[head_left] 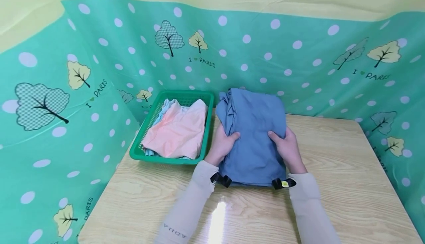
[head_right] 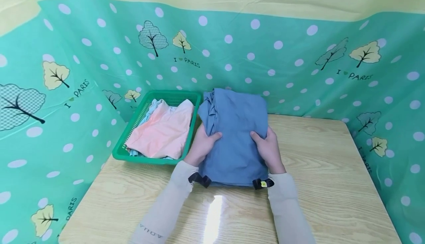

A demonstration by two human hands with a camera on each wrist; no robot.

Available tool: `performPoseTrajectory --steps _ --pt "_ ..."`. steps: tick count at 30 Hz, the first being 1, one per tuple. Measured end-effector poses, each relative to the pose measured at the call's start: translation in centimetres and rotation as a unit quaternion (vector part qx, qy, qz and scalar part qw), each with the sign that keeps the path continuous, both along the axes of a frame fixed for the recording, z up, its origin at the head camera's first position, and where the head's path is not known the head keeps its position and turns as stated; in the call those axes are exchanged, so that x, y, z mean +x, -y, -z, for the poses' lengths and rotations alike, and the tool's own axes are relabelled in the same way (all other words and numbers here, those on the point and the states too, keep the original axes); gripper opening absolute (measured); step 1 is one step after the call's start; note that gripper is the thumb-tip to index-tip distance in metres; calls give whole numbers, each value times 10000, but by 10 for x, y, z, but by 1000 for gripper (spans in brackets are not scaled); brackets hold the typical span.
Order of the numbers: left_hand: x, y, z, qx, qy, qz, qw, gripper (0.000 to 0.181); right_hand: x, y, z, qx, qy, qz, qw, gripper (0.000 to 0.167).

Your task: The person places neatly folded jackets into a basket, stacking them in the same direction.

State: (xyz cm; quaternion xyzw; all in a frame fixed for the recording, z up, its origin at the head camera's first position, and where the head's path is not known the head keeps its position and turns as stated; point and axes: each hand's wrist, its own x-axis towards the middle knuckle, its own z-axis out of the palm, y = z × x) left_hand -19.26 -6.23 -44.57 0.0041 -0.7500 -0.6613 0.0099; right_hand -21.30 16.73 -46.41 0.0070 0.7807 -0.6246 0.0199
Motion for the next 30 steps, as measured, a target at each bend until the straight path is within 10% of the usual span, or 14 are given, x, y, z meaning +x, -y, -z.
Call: performPoseTrajectory --steps 11,30 --pt "4 45 -47 28 -314 133 9994 84 -9 38 -31 -457 -273 -565 9970 57" --pt "13 150 -87 -452 229 -88 9987 84 -9 116 -71 -738 -524 -1760 9802 57"
